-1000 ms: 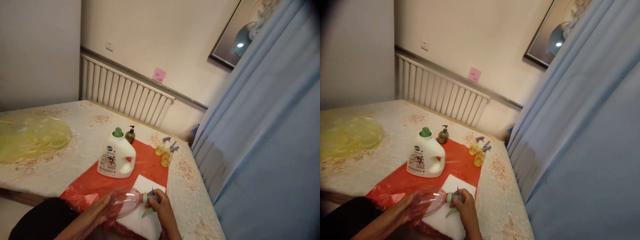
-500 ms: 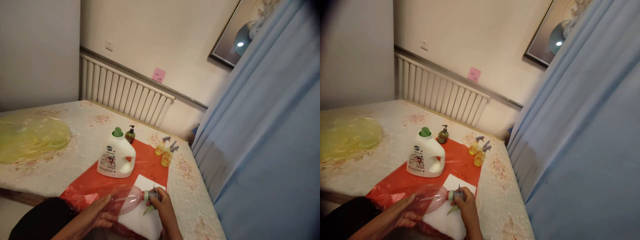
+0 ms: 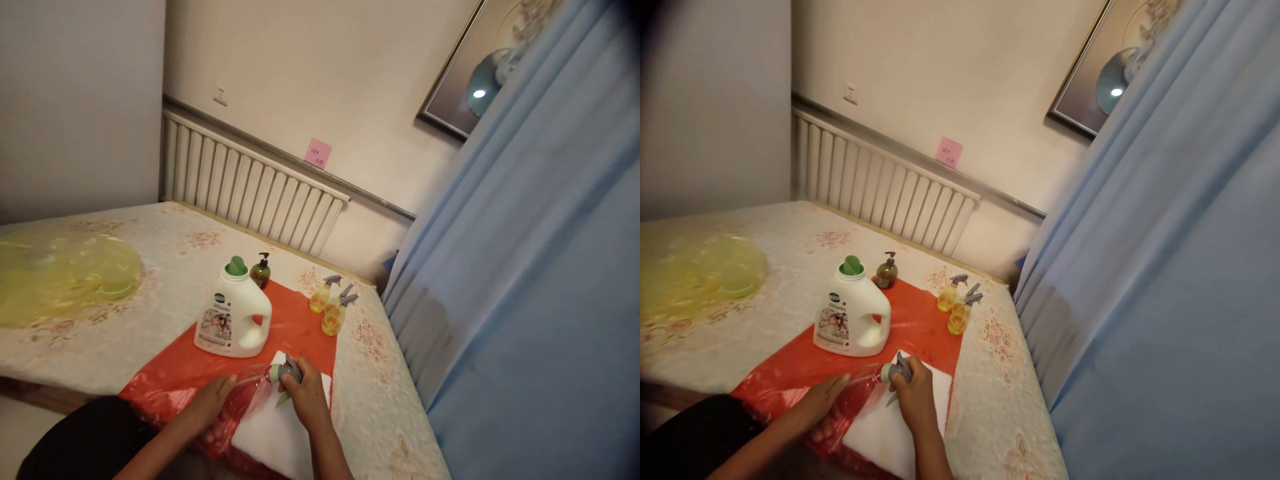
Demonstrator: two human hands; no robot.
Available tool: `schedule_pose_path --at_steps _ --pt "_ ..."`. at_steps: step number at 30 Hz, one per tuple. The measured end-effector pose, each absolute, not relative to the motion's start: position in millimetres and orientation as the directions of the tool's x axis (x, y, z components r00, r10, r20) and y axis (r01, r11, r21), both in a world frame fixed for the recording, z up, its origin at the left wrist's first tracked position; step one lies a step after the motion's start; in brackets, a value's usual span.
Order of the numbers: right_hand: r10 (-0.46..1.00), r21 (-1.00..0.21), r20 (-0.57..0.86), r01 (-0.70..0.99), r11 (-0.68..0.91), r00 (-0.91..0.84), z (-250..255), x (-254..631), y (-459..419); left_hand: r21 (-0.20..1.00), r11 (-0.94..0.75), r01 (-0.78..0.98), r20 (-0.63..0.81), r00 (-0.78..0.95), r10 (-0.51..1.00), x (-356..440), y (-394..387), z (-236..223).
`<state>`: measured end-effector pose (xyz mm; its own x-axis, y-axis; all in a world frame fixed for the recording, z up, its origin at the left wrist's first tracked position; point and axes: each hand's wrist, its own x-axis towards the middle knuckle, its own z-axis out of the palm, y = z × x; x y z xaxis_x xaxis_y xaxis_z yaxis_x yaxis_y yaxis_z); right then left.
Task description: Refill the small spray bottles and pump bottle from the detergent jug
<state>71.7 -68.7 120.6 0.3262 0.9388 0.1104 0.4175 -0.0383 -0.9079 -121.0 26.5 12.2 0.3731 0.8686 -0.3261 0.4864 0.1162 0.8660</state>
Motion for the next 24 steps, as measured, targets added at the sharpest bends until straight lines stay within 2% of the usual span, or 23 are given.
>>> schedule_pose_path --at_steps 3,6,8,10,12,16,24 --pt "0.935 -0.899 0.114 0.436 -0.047 0.336 118 66 -63 0.857 -0.036 0.514 -0.166 0.34 0.926 -126 33 11" --pt "0.938 -0.884 0.132 0.466 -0.034 0.32 117 60 -60 0.817 -0.249 0.519 0.076 0.331 0.941 -126 28 23" --pt "0.94 -0.865 0.158 0.502 -0.016 0.303 119 54 -58 0.779 -0.438 0.449 0.251 0.418 0.873 -121 20 36" --pt "0.938 -0.842 0.19 0.539 0.005 0.289 123 49 -57 0.773 -0.536 0.339 0.325 0.513 0.794 -113 13 48" --pt "0.937 -0.834 0.213 0.552 0.026 0.277 129 45 -58 0.796 -0.532 0.289 0.328 0.534 0.779 -107 10 56" --pt "0.937 -0.876 0.195 0.481 0.034 0.289 143 52 -66 0.833 -0.444 0.331 0.282 0.437 0.854 -103 14 59" --pt "0.895 -0.981 0.161 0.167 0.099 0.415 147 104 -81 0.882 -0.369 0.293 0.243 0.387 0.889 -108 21 49"
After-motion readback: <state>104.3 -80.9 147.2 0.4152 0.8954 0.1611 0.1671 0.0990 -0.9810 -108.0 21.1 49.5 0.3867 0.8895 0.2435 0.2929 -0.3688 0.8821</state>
